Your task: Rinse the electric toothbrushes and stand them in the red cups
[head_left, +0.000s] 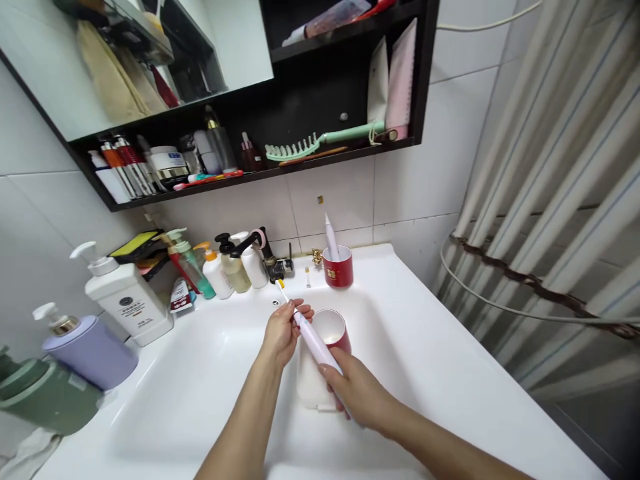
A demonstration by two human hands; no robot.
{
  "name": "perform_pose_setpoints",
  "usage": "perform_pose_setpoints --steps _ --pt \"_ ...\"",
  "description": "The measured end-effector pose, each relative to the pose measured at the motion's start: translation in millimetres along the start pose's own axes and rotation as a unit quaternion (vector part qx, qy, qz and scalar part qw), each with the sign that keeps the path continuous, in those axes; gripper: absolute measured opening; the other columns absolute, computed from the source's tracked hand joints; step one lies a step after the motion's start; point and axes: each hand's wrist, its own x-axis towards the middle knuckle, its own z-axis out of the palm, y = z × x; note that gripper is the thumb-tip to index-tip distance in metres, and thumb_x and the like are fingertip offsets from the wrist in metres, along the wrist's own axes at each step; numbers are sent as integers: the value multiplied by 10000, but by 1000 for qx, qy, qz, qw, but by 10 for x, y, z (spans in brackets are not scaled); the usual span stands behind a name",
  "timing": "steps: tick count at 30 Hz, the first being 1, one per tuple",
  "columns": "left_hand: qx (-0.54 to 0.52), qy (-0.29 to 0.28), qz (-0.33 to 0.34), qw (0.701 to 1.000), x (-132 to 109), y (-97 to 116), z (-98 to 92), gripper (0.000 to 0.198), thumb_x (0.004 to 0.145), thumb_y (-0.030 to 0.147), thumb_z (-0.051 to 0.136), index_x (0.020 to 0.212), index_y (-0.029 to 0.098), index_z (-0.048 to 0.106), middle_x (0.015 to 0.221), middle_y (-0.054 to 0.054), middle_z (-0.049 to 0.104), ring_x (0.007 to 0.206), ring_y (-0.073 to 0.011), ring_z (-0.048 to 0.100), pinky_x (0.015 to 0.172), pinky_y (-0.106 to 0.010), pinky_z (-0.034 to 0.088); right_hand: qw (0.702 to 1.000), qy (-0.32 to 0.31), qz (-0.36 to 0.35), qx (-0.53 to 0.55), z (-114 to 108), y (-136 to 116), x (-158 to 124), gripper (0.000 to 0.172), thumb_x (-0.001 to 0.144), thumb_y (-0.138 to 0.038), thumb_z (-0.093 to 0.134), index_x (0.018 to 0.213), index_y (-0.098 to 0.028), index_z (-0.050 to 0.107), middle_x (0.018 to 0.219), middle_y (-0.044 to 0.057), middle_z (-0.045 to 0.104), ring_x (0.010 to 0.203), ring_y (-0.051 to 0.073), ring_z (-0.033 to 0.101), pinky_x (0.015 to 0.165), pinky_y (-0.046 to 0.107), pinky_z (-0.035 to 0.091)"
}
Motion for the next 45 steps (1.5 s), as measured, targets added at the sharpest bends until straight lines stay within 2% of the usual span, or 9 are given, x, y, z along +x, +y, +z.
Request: perform_pose_setpoints --steps 4,8,12,19,23,28,37,40,45 --pt "-37 -7 43 998 15 -10 2 108 675 202 436 712 109 474 545 -22 541 532 -115 541 551 -245 423 993 65 -54 -84 9 -26 5 144 673 -285 388 762 -174 413 588 -24 428 440 64 397 421 201 321" --pt "-43 -26 30 998 -1 12 8 137 649 226 474 711 103 483 546 -26 540 519 -110 533 531 -236 413 996 -20 40 76 75 -67 -44 181 695 -364 340 712 -186 366 542 -49 381 379 49 363 359 188 303" --pt "-50 -17 22 998 -31 38 22 158 649 256 479 705 109 486 523 -17 528 502 -103 524 526 -234 410 965 -91 90 229 109 -118 -100 261 693 -448 307 749 -199 361 540 -56 386 356 36 340 345 175 284" --pt "-27 -1 4 1000 -75 19 79 52 645 168 488 656 123 464 644 -51 562 550 -96 532 557 -222 412 991 42 26 124 128 -60 -57 250 692 -419 350 650 -176 389 522 -50 386 437 53 388 438 196 338" --pt "-75 -27 -21 997 -81 19 86 74 669 137 447 720 110 494 588 -24 525 544 -85 522 582 -230 422 980 -34 57 187 123 -74 -63 217 696 -402 344 733 -189 356 657 -19 459 465 72 447 409 214 360" --pt "-63 -14 -7 998 -70 10 76 112 644 111 474 754 109 493 543 -4 507 522 -85 526 581 -219 423 988 8 28 155 122 -79 -55 198 689 -374 381 744 -185 359 568 -48 433 397 38 395 392 182 327" --pt "-83 39 46 995 2 -31 35 105 660 115 441 759 116 475 554 -4 523 534 -91 540 590 -231 428 984 -42 62 160 153 -78 -69 221 692 -398 345 659 -180 344 573 -47 424 353 32 379 317 171 296" --pt "-38 35 49 997 68 -24 1 102 658 121 436 758 125 450 568 -12 536 523 -95 541 567 -236 429 980 -35 63 184 131 -106 -81 230 688 -408 349 650 -182 337 569 -51 422 352 28 373 323 171 300" --pt "173 87 5 981 405 32 -7 24 654 114 408 670 131 402 538 -25 538 469 -93 524 523 -239 424 983 2 61 175 86 -129 -46 231 677 -420 360 675 -189 338 551 -57 402 345 34 372 316 173 300"
